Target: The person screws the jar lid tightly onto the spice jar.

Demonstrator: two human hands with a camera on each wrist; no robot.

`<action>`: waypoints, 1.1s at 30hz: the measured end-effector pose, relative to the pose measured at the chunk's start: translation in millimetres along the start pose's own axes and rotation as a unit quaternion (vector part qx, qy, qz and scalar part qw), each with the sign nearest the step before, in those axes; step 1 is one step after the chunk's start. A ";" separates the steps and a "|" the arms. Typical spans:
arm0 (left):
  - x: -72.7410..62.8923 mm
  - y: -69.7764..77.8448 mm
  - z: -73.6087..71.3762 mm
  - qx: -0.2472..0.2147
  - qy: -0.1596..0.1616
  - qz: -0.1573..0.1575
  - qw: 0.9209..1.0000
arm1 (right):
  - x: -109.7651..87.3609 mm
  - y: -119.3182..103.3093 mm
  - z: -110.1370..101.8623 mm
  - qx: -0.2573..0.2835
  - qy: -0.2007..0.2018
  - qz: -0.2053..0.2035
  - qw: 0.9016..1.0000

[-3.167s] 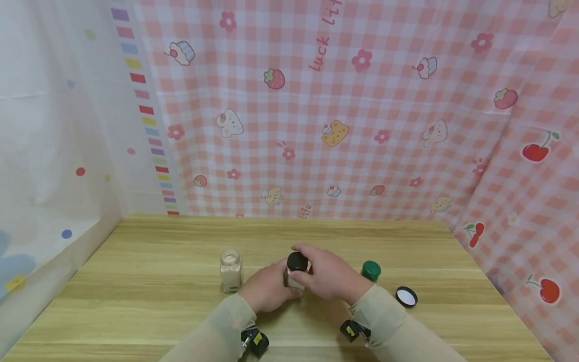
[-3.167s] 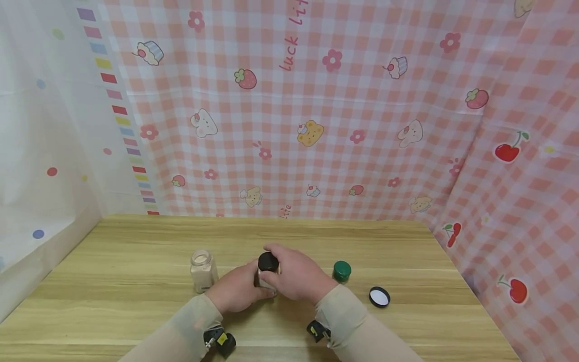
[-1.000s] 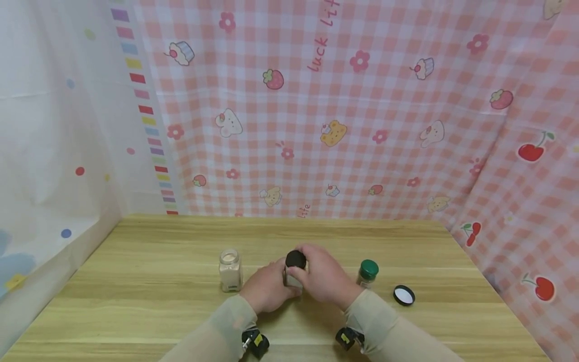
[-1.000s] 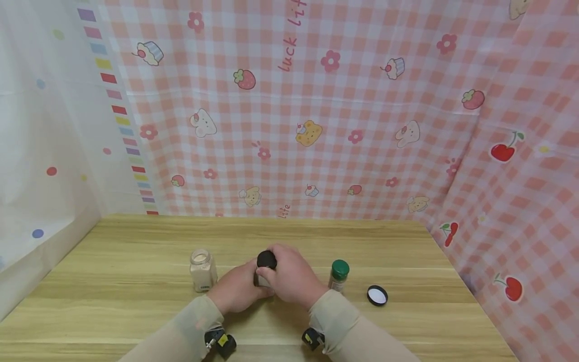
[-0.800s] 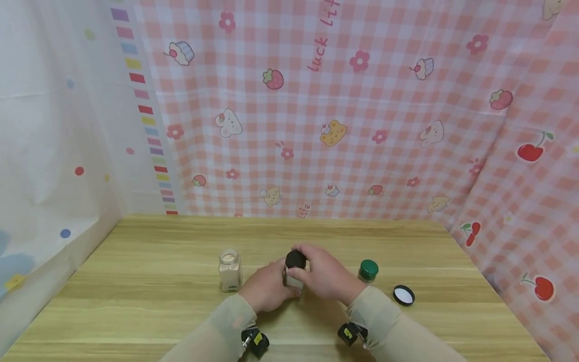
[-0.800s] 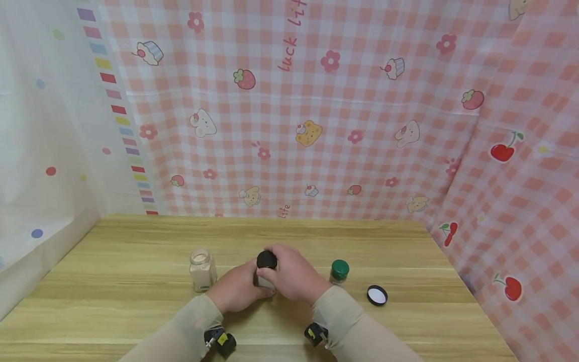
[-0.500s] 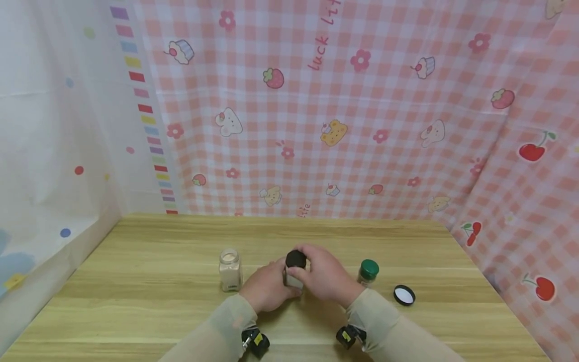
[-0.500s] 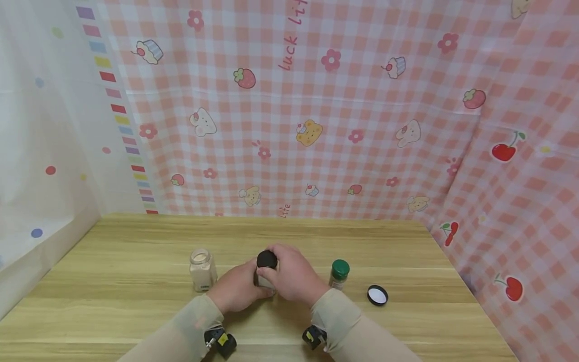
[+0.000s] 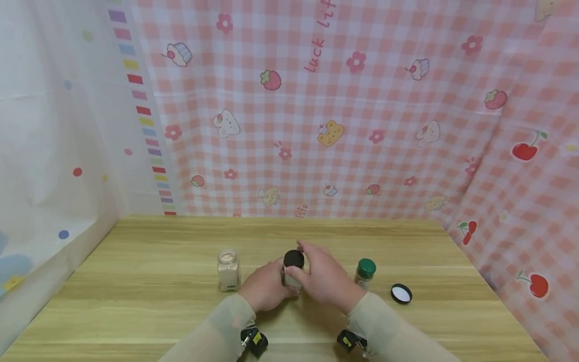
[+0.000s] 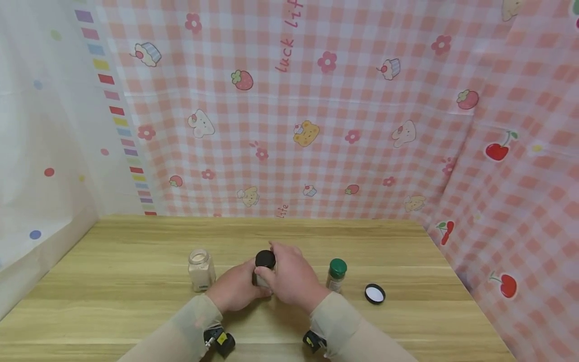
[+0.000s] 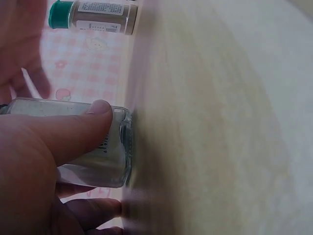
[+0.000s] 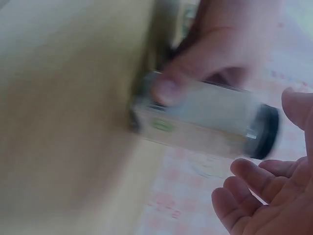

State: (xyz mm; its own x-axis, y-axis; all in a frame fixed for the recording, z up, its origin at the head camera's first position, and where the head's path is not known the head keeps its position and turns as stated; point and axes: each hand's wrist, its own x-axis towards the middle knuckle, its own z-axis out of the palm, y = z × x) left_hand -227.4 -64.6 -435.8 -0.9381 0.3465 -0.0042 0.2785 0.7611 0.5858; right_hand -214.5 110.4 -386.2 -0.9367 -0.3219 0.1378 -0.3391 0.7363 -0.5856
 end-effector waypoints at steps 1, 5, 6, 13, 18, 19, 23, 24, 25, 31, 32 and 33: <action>-0.1 -0.1 0.0 -0.001 -0.001 -0.001 1.000 | -2.4 -2.7 -4.5 0.001 0.001 0.002 1.000; -0.4 -1.0 0.6 -0.003 -0.002 -0.004 1.000 | -13.4 -13.9 -30.8 0.028 0.028 -0.008 0.999; -0.4 -1.1 0.7 -0.004 -0.002 -0.006 1.000 | -16.7 -15.2 -38.4 0.035 0.039 -0.015 0.999; 0.7 -1.4 2.3 0.000 -0.003 -0.019 1.000 | -37.2 0.6 -85.7 0.045 0.120 -0.036 0.991; 1.5 -1.2 2.6 0.001 -0.007 -0.020 1.000 | -46.3 32.3 -109.6 -0.007 0.126 0.017 0.992; 1.8 -1.4 2.8 0.002 -0.008 -0.019 1.000 | -47.6 39.6 -112.9 -0.026 0.122 0.029 0.992; 2.1 -1.3 2.5 0.002 -0.011 -0.022 1.000 | -51.4 73.3 -117.6 -0.106 0.091 0.057 0.989; 2.0 -1.1 2.3 0.002 -0.011 -0.022 1.000 | -52.7 81.6 -117.5 -0.122 0.077 0.063 0.988; 1.9 -0.8 2.2 0.002 -0.012 -0.023 1.000 | -54.3 89.6 -117.4 -0.135 0.062 0.065 0.987; 0.7 1.4 1.2 0.000 -0.012 -0.024 1.000 | -64.0 129.5 -118.2 -0.207 -0.074 0.094 0.971; 0.5 1.5 1.0 0.001 -0.011 -0.024 1.000 | -65.0 134.3 -118.1 -0.213 -0.097 0.102 0.967; 0.3 1.5 1.0 0.002 -0.011 -0.024 1.000 | -65.9 138.8 -117.7 -0.216 -0.116 0.109 0.963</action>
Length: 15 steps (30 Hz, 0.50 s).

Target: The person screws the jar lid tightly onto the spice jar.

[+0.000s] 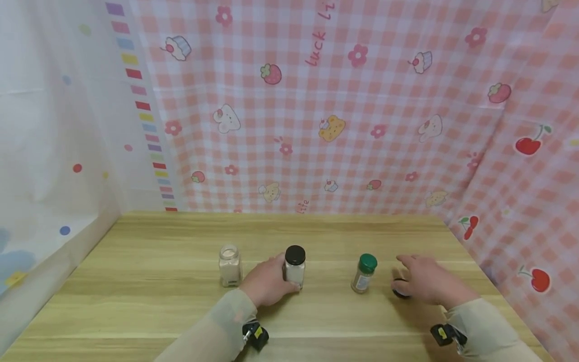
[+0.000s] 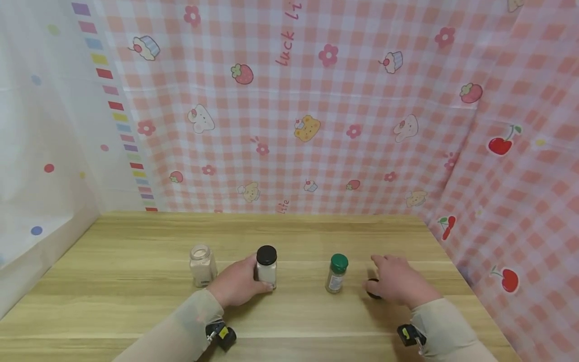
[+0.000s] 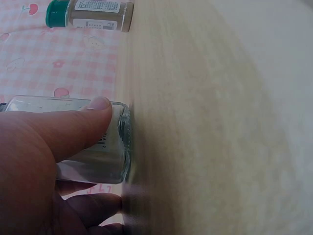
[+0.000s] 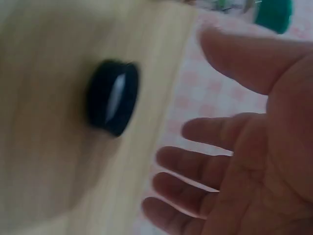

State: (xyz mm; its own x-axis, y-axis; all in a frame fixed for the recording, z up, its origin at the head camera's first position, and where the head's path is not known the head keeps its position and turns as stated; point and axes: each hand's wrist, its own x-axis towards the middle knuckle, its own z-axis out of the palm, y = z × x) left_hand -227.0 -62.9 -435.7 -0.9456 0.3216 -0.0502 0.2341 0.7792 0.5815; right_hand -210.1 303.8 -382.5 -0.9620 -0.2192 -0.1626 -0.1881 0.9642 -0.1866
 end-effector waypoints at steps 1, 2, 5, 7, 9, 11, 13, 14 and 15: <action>0.0 0.1 -0.2 0.001 0.000 0.001 1.000 | 0.6 3.3 2.1 -0.004 -0.017 0.005 1.000; -0.1 0.1 -0.4 0.001 0.001 0.001 1.000 | 0.9 6.1 4.1 -0.006 -0.031 0.010 0.999; 0.0 0.3 -0.8 0.000 0.000 0.003 1.000 | 1.6 12.2 10.4 0.002 -0.048 0.025 0.999; 0.5 0.2 -0.8 -0.001 0.000 0.005 1.000 | 2.4 14.8 13.7 0.012 -0.051 0.030 0.998; 0.4 0.3 -0.9 -0.002 0.001 0.002 1.000 | 4.2 16.3 16.1 0.017 -0.046 0.031 0.998; 0.3 0.5 -0.9 -0.002 0.000 0.000 1.000 | 5.4 17.1 18.3 0.019 -0.045 0.034 0.998; -0.2 0.9 -0.9 -0.003 -0.001 -0.004 1.000 | 6.3 17.0 19.7 0.020 -0.041 0.033 0.998; -0.4 1.1 -1.1 -0.004 -0.001 -0.006 1.000 | 6.4 16.5 19.9 0.020 -0.039 0.033 0.999; -0.4 1.2 -1.1 -0.004 -0.001 -0.007 1.000 | 6.1 16.1 20.2 0.021 -0.038 0.031 0.999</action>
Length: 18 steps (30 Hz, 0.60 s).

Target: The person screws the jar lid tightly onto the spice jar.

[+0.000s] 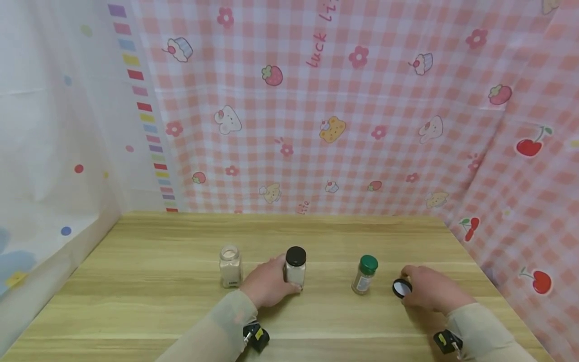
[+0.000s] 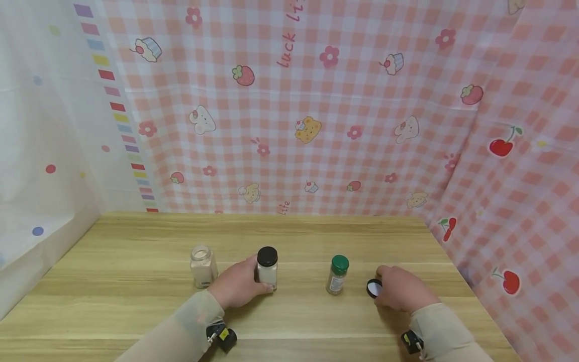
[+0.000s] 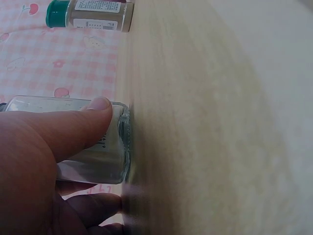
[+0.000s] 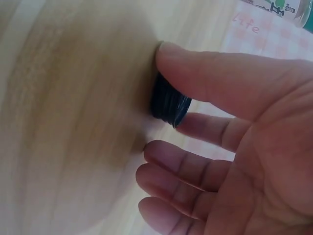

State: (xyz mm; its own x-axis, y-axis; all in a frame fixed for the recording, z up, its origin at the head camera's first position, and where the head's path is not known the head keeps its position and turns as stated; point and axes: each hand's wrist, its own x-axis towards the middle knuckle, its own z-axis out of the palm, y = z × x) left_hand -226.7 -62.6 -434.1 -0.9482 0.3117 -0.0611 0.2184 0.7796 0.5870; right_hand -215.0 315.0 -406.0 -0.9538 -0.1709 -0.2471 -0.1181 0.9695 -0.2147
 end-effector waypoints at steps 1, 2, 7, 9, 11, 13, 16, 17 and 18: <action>0.0 -0.1 0.2 -0.001 0.000 -0.001 1.000 | -0.2 -0.5 0.4 0.000 0.002 -0.003 1.000; -0.2 -0.1 0.3 0.000 0.000 -0.002 1.000 | -0.3 -1.4 0.5 0.001 0.005 -0.006 1.000; 0.0 -1.2 0.6 -0.001 -0.001 0.000 1.000 | -0.9 -5.5 1.3 -0.004 0.018 -0.015 1.000; 0.0 -2.2 0.5 -0.003 -0.003 -0.001 1.000 | -0.7 -7.6 1.9 -0.005 0.021 -0.015 1.000; -0.3 -2.9 0.3 -0.006 -0.005 -0.003 1.000 | -0.4 -9.5 2.8 -0.007 0.023 -0.013 1.000; -0.2 -3.5 0.0 -0.006 -0.007 -0.005 1.000 | -0.4 -10.6 3.5 -0.012 0.024 -0.016 1.000; 0.2 -3.0 -0.3 -0.004 -0.011 -0.005 1.000 | -1.0 -11.0 3.9 -0.019 0.026 -0.020 0.999; 0.4 -2.6 -0.4 -0.003 -0.011 -0.003 1.000 | -1.1 -11.1 3.8 -0.022 0.027 -0.021 0.999; 0.4 -2.0 -0.4 -0.003 -0.011 -0.002 1.000 | -1.2 -11.4 3.5 -0.022 0.028 -0.019 0.999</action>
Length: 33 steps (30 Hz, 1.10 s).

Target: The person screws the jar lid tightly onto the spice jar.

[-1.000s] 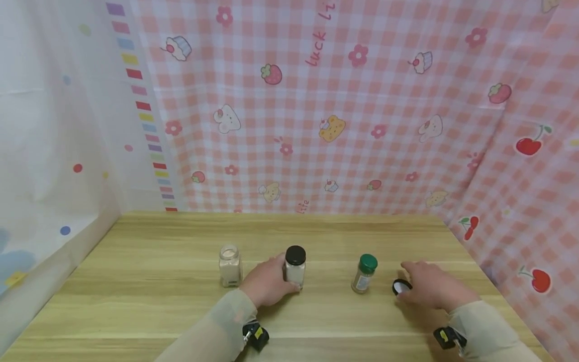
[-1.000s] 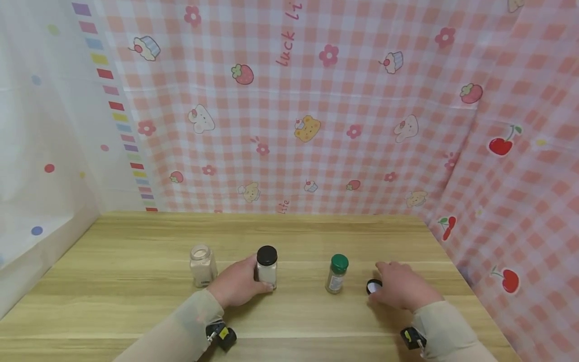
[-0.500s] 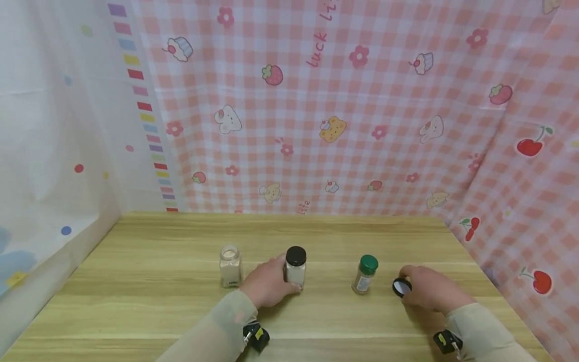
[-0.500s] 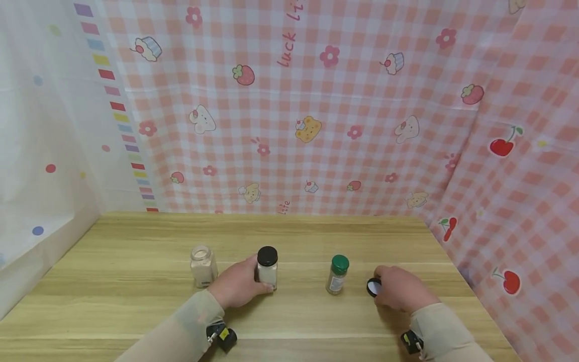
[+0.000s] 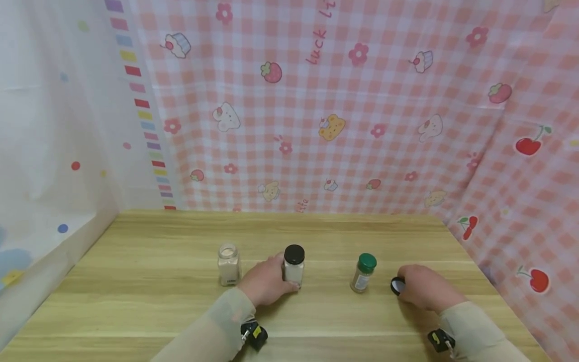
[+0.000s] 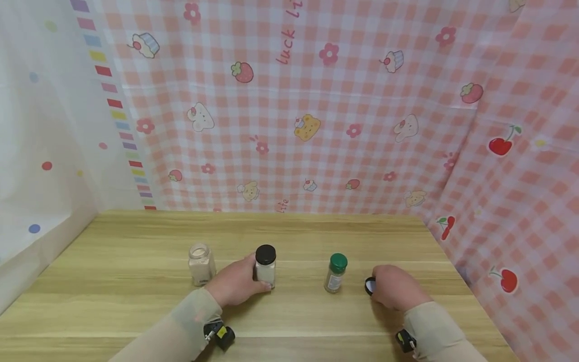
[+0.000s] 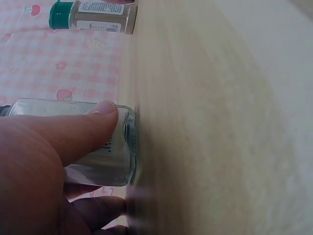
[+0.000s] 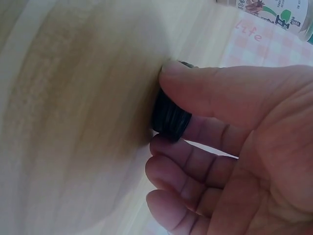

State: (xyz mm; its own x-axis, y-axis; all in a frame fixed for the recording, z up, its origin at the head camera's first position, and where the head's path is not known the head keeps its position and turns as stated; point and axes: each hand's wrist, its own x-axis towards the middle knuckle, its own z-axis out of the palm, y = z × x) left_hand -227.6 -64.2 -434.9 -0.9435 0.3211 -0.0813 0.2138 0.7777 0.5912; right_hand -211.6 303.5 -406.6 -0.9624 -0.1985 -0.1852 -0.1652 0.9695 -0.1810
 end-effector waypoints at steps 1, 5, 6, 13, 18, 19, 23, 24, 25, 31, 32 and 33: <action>-0.4 0.3 -0.4 0.001 0.000 0.000 1.000 | 0.4 -0.6 -0.2 0.000 0.000 0.001 1.000; -2.1 1.7 -0.4 -0.001 0.002 -0.002 1.000 | 0.9 -2.6 -1.6 -0.001 0.001 0.005 1.000; -2.5 2.2 -0.3 -0.004 0.002 -0.004 1.000 | 0.6 -2.5 -1.6 -0.002 0.000 0.005 1.000; -3.6 4.7 -5.0 -0.040 0.005 0.002 0.999 | 0.3 -2.1 -0.3 -0.004 -0.003 0.009 1.000; -5.8 10.9 -16.4 -0.037 0.025 0.015 0.999 | 1.0 -1.9 0.9 -0.003 0.000 0.011 1.000; -7.4 12.6 -20.3 -0.030 0.029 0.022 0.999 | 1.2 -2.3 0.7 -0.002 0.000 0.012 1.000; -20.1 20.0 -41.3 0.023 0.040 0.065 0.997 | 1.1 -1.9 0.8 0.000 -0.003 0.011 1.000; -24.2 21.9 -47.6 0.039 0.045 0.078 0.995 | 0.9 -1.5 1.0 0.001 -0.004 0.011 1.000; -28.5 22.4 -53.8 0.054 0.052 0.092 0.993 | 0.8 -1.4 1.3 0.000 -0.004 0.010 1.000; -49.5 11.7 -88.4 0.128 0.125 0.146 0.973 | 1.4 -2.4 1.4 -0.006 -0.005 0.012 1.000; -51.9 7.1 -93.8 0.134 0.135 0.143 0.971 | 1.4 -2.4 1.6 -0.006 -0.006 0.011 1.000; -54.0 1.6 -98.7 0.136 0.144 0.138 0.970 | 1.2 -2.5 1.7 -0.006 -0.006 0.010 1.000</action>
State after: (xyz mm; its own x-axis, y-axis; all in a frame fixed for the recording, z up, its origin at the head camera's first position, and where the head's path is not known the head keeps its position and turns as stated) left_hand -201.3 -133.7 -350.4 -0.8640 0.4039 0.3007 0.4905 0.8101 0.3212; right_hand -211.9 300.6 -408.0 -0.9628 -0.1808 -0.2010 -0.1486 0.9750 -0.1653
